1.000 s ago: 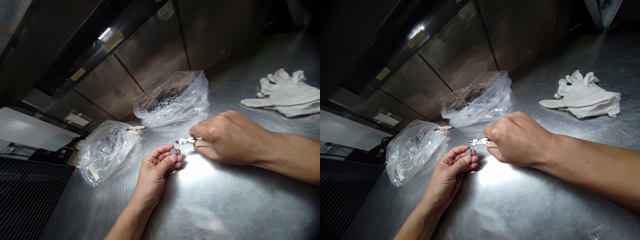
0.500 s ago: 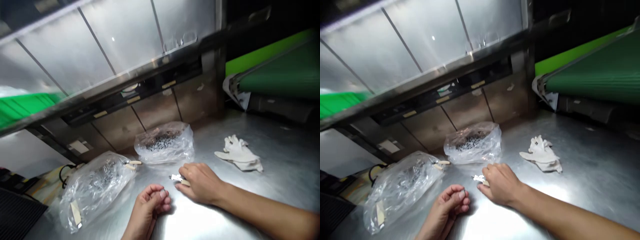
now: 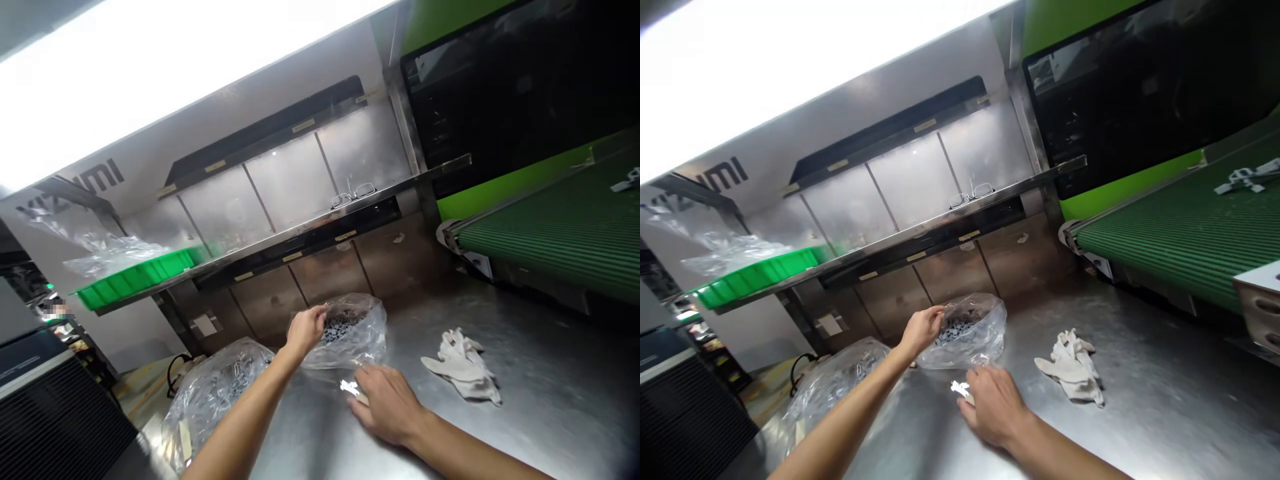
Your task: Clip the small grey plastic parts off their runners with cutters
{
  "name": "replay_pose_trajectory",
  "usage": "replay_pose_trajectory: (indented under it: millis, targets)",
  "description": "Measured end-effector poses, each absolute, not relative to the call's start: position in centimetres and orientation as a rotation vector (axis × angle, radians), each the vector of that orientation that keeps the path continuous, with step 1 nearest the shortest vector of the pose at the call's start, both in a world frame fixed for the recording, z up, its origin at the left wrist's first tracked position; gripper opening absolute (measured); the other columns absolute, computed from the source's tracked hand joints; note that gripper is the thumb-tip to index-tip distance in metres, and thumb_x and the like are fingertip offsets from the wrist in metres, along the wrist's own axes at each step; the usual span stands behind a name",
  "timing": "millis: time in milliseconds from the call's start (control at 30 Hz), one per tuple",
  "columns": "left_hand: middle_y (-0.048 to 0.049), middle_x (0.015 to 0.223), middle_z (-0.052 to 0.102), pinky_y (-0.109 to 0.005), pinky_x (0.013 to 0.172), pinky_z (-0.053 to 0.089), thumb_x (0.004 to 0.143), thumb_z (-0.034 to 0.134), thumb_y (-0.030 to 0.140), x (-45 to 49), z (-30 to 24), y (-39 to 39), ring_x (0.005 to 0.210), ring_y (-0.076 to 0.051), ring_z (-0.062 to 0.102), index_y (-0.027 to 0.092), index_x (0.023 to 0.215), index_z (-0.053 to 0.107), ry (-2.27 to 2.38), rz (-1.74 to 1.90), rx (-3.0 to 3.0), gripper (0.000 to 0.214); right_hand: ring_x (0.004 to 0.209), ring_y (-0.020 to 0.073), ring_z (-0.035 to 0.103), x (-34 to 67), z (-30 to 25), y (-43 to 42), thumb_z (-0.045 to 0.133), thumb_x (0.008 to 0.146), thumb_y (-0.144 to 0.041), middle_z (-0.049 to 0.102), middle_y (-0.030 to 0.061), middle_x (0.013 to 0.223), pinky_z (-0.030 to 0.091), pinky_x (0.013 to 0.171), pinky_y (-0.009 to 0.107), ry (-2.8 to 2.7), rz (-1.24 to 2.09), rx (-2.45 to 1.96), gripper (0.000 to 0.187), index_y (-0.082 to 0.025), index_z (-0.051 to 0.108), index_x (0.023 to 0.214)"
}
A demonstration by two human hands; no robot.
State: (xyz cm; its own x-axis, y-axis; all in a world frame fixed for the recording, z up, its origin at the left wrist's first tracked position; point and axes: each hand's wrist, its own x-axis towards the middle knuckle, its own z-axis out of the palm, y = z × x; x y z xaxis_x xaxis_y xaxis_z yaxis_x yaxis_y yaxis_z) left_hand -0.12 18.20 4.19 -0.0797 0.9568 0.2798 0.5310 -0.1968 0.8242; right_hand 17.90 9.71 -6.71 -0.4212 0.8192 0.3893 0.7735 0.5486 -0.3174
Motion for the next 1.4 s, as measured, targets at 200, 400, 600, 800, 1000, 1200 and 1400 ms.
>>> replay_pose_trajectory:
  millis: [200,400,600,800,1000,1200,1400]
  targets:
    - [-0.0107,0.129,0.066,-0.050,0.102,0.050,0.097,0.063,0.037,0.4,3.1,15.0,0.117,-0.026,0.062,0.017,0.115,0.068,1.628,1.065,1.897,0.027,0.102,0.0242,0.058,18.9,-4.9,10.7,0.061,0.094,-0.033,0.065,0.0077,0.106,0.041,0.093,0.041,-2.130,0.003,-1.285,0.022,-0.016,0.065,0.107]
    - [-0.0084,0.088,0.075,-0.030,0.065,0.056,0.096,0.060,0.048,1.3,0.9,9.4,0.078,-0.020,0.073,0.013,0.097,0.071,1.582,0.867,1.710,0.037,0.104,0.0250,0.055,19.4,-4.4,10.6,0.061,0.094,-0.032,0.062,0.0079,0.105,0.039,0.095,0.042,-2.124,-0.063,-1.265,0.023,-0.015,0.063,0.109]
    - [-0.0001,0.073,0.065,-0.025,0.053,0.051,0.098,0.059,0.047,2.0,-1.5,8.9,0.062,-0.013,0.064,0.014,0.087,0.064,1.509,0.868,1.610,0.035,0.102,0.0242,0.056,18.9,-4.5,9.9,0.060,0.095,-0.038,0.062,0.0063,0.102,0.041,0.095,0.043,-2.188,-0.121,-1.269,0.024,-0.016,0.063,0.105]
    - [0.0019,0.063,0.058,-0.023,0.044,0.043,0.096,0.053,0.054,0.9,-2.9,8.2,0.052,-0.014,0.058,0.017,0.084,0.061,1.482,0.861,1.595,0.040,0.105,0.0241,0.059,18.8,-4.8,9.9,0.063,0.096,-0.043,0.064,0.0068,0.105,0.046,0.096,0.045,-2.326,-0.132,-1.253,0.029,-0.016,0.065,0.104]
    - [0.0056,0.044,0.042,-0.025,0.042,0.029,0.088,0.054,0.051,0.1,-4.2,7.2,0.039,-0.013,0.040,0.022,0.064,0.050,1.505,0.914,1.630,0.037,0.106,0.0234,0.062,18.4,-4.6,9.4,0.063,0.097,-0.045,0.066,0.0072,0.112,0.049,0.096,0.046,-2.545,-0.126,-1.239,0.033,-0.016,0.065,0.112]
    - [0.0026,0.054,0.051,-0.026,0.048,0.037,0.090,0.050,0.052,-3.2,-4.7,7.0,0.049,-0.018,0.050,0.023,0.070,0.053,1.647,1.089,1.638,0.036,0.110,0.0244,0.062,20.5,-2.5,10.6,0.064,0.097,-0.044,0.066,0.0083,0.116,0.049,0.098,0.048,-2.567,-0.115,-1.422,0.033,-0.016,0.066,0.114]
    - [-0.0068,0.084,0.073,-0.033,0.085,0.050,0.091,0.055,0.047,-5.3,-5.8,4.8,0.086,-0.026,0.067,0.023,0.076,0.064,1.686,1.116,1.755,0.030,0.100,0.0222,0.065,26.4,-0.1,13.9,0.060,0.099,-0.046,0.067,0.0080,0.110,0.053,0.091,0.045,-2.209,-0.109,-1.967,0.033,-0.015,0.066,0.110]
